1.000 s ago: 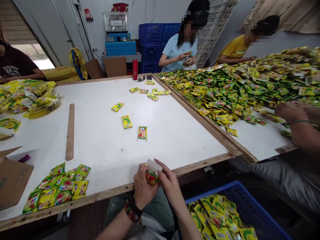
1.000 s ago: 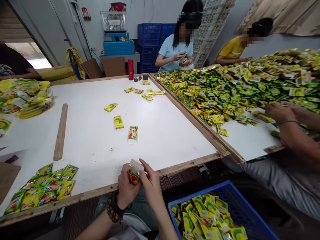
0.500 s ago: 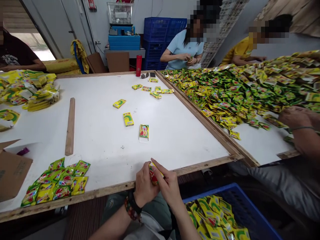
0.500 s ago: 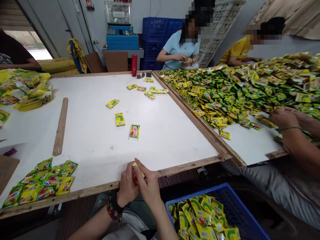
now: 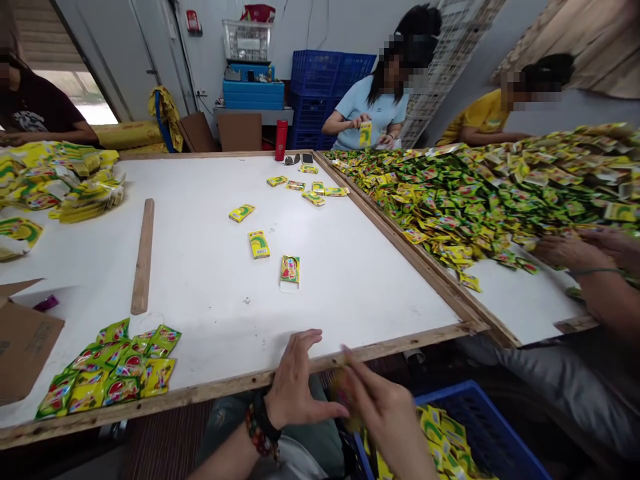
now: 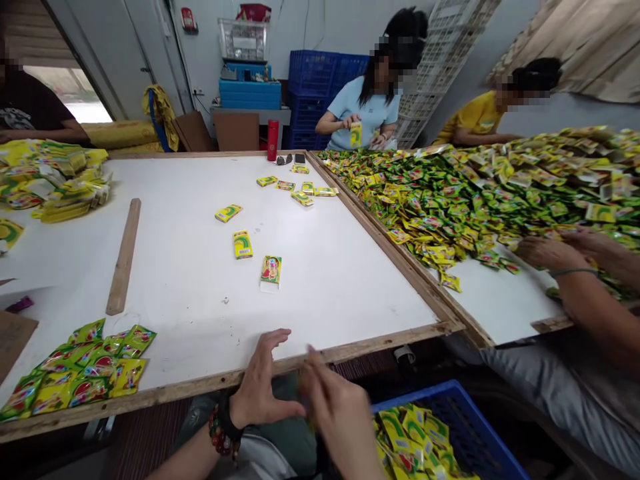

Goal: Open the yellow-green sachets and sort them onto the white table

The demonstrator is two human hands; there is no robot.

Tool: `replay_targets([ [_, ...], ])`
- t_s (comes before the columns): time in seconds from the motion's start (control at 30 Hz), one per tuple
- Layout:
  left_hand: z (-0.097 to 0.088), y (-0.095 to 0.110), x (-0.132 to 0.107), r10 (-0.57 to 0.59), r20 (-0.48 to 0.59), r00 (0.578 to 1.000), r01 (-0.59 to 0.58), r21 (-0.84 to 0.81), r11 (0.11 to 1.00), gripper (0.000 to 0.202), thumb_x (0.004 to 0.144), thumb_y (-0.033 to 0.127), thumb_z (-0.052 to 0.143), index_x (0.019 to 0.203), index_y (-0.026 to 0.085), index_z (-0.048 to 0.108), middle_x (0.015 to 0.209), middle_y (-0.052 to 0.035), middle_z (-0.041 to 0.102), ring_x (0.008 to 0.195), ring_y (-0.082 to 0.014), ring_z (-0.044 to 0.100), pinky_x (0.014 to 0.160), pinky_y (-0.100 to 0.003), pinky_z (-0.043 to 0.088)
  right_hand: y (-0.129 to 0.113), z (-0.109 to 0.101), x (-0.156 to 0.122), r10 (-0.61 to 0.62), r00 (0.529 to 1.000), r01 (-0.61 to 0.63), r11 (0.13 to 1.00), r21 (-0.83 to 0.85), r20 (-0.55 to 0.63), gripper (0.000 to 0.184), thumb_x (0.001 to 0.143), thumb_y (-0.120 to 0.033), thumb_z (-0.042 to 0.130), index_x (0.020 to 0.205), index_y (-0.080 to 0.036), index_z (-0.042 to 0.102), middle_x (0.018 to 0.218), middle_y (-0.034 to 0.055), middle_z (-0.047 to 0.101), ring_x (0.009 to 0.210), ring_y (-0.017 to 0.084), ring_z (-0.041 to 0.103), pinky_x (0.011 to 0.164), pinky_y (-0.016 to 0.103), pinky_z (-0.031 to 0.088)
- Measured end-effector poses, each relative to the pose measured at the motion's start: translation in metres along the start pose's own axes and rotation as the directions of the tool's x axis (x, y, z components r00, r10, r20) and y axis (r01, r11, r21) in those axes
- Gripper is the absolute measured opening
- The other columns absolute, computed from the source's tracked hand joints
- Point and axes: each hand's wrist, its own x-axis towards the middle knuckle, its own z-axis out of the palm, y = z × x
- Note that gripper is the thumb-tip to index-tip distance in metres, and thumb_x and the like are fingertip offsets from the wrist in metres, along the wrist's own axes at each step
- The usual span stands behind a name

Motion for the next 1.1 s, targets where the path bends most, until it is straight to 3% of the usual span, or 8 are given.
replay_targets([
  [0.13, 0.0, 0.0, 0.0, -0.207, -0.212, 0.955, 0.185, -0.118, 0.976, 0.027, 0.096, 0.036, 0.042, 0.117, 0.02, 0.046, 0.114, -0.0116, 0.055, 0.105, -0.0228, 0.054, 0.091, -0.04, 0.046, 0.034, -0.025, 0.0, 0.25, 0.966, -0.252, 0.876, -0.412, -0.06, 0.035, 0.087, -0.046, 0.051, 0.096, -0.024, 0.077, 0.084, 0.0139, 0.077, 0.068, 0.031, 0.073, 0.051, 0.034, 0.051],
  [0.27, 0.009, -0.005, -0.002, -0.287, -0.346, 0.893, 0.241, -0.171, 0.955, 0.017, 0.098, 0.029, 0.036, 0.102, 0.02, 0.05, 0.103, -0.008, 0.057, 0.099, -0.0196, 0.055, 0.09, -0.036, 0.045, 0.004, 0.01, 0.075, 0.247, 0.962, -0.199, 0.927, -0.319, 0.119, 0.047, 0.094, -0.046, 0.04, 0.12, -0.016, 0.065, 0.105, 0.0141, 0.074, 0.097, 0.028, 0.07, 0.081, 0.035, 0.051],
  [0.4, 0.01, -0.01, -0.006, -0.251, -0.417, 0.874, 0.211, -0.14, 0.967, 0.018, 0.099, 0.026, 0.034, 0.103, 0.02, 0.051, 0.101, -0.0076, 0.058, 0.096, -0.0184, 0.057, 0.087, -0.034, 0.048, -0.038, 0.055, 0.166, 0.2, 0.969, -0.147, 0.936, -0.319, 0.143, 0.06, 0.089, -0.043, 0.053, 0.135, -0.004, 0.049, 0.142, 0.0273, 0.046, 0.135, 0.039, 0.038, 0.1, 0.049, 0.037],
  [0.5, -0.004, -0.006, -0.002, -0.189, -0.397, 0.898, 0.203, -0.008, 0.979, 0.027, 0.098, 0.021, 0.033, 0.12, 0.022, 0.048, 0.115, -0.0096, 0.059, 0.104, -0.0191, 0.058, 0.091, -0.036, 0.049, -0.046, 0.061, 0.196, 0.128, 0.974, -0.071, 0.955, -0.287, 0.188, 0.038, 0.092, -0.025, 0.046, 0.122, -0.005, 0.061, 0.136, 0.0279, 0.052, 0.131, 0.037, 0.044, 0.1, 0.048, 0.035],
  [0.67, -0.046, 0.01, 0.021, -0.071, -0.177, 0.982, 0.135, 0.379, 0.916, 0.058, 0.09, 0.02, 0.047, 0.146, 0.025, 0.029, 0.151, -0.0126, 0.034, 0.143, -0.0323, 0.025, 0.112, -0.058, 0.027, -0.038, 0.022, 0.162, -0.096, 0.944, 0.144, 0.98, -0.134, 0.314, 0.034, 0.09, -0.012, 0.041, 0.096, -0.018, 0.074, 0.097, 0.01, 0.076, 0.092, 0.021, 0.068, 0.082, 0.028, 0.044],
  [0.8, -0.047, 0.01, 0.033, -0.088, 0.146, 0.985, 0.034, 0.337, 0.941, 0.08, 0.077, 0.026, 0.066, 0.147, 0.026, 0.026, 0.139, -0.0119, 0.051, 0.126, -0.0312, 0.05, 0.105, -0.054, 0.041, -0.036, -0.014, 0.111, -0.294, 0.895, 0.262, 0.955, 0.139, 0.335, 0.031, 0.091, -0.018, 0.043, 0.099, -0.022, 0.073, 0.095, 0.0051, 0.076, 0.088, 0.019, 0.068, 0.08, 0.027, 0.047],
  [0.97, -0.006, 0.001, 0.012, -0.244, -0.075, 0.967, 0.255, 0.286, 0.924, 0.087, 0.072, 0.025, 0.066, 0.146, 0.022, 0.019, 0.125, -0.0128, 0.06, 0.095, -0.0268, 0.067, 0.08, -0.044, 0.056, -0.025, -0.003, 0.066, -0.128, 0.99, 0.067, 0.788, 0.612, 0.055, 0.042, 0.089, -0.038, 0.056, 0.128, -0.024, 0.06, 0.13, 0.0092, 0.063, 0.118, 0.025, 0.058, 0.097, 0.039, 0.047],
  [1.1, 0.015, -0.01, -0.009, -0.088, -0.162, 0.983, 0.137, 0.318, 0.938, 0.076, 0.068, 0.018, 0.064, 0.137, 0.021, 0.032, 0.122, -0.0119, 0.062, 0.1, -0.0271, 0.066, 0.082, -0.042, 0.056, -0.023, 0.032, 0.048, 0.121, 0.98, -0.197, 0.519, 0.832, 0.157, 0.048, 0.082, -0.046, 0.065, 0.123, -0.021, 0.065, 0.111, 0.0078, 0.072, 0.097, 0.024, 0.067, 0.084, 0.036, 0.054],
])
